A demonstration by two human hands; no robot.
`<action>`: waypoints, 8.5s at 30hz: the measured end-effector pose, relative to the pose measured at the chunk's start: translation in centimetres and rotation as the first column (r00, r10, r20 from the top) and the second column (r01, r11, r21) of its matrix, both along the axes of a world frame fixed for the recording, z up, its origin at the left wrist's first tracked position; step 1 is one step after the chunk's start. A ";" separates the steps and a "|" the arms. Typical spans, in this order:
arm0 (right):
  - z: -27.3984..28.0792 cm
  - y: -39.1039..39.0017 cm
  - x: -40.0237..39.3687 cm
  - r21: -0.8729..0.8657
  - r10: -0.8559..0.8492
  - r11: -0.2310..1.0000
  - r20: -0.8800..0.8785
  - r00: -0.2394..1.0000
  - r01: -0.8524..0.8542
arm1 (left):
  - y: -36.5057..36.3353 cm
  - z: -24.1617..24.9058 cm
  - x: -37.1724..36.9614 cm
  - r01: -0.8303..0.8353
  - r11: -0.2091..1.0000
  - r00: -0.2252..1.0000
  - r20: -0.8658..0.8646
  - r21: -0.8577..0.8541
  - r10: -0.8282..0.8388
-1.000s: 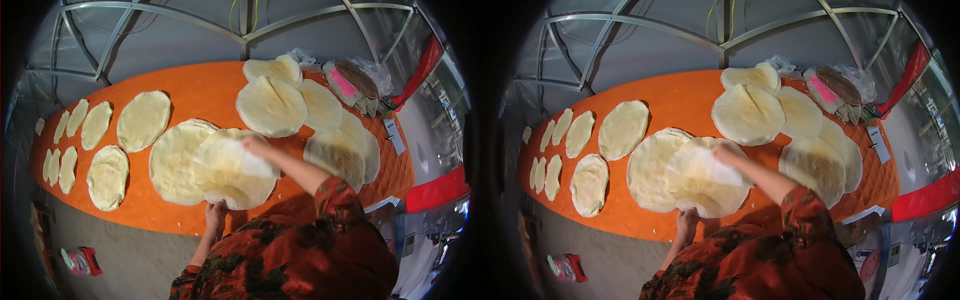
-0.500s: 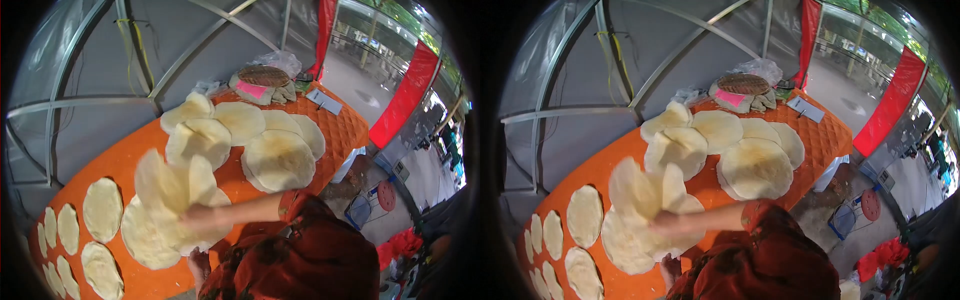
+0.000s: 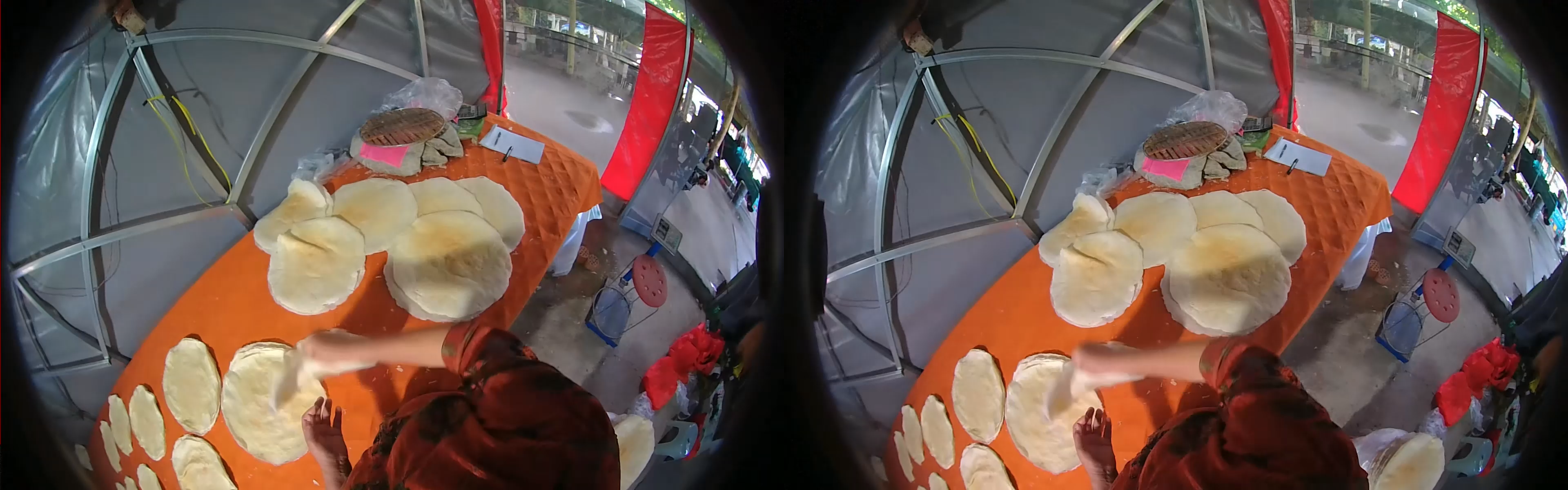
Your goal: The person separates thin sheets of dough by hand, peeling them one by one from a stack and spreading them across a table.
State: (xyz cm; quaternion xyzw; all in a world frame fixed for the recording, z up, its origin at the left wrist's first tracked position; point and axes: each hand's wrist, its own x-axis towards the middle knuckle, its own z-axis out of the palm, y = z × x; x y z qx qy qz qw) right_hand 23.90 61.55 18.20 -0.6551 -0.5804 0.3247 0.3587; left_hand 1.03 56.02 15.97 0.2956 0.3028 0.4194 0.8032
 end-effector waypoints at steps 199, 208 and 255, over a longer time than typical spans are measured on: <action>-12.3 5.0 -28.2 0.144 0.252 0.914 0.530 0.809 -0.379 | 11.5 -13.0 -22.2 -0.231 0.936 0.972 -0.028 -0.265 0.232; -12.2 4.3 -27.0 0.213 0.278 0.881 0.488 0.827 -0.422 | 11.3 -13.6 -22.6 -0.200 0.944 0.976 0.031 -0.261 0.215; -18.4 -11.6 -4.0 -0.101 -0.698 0.642 -0.486 0.525 0.760 | 11.9 -13.6 -24.6 0.016 0.927 0.898 0.413 -0.375 0.151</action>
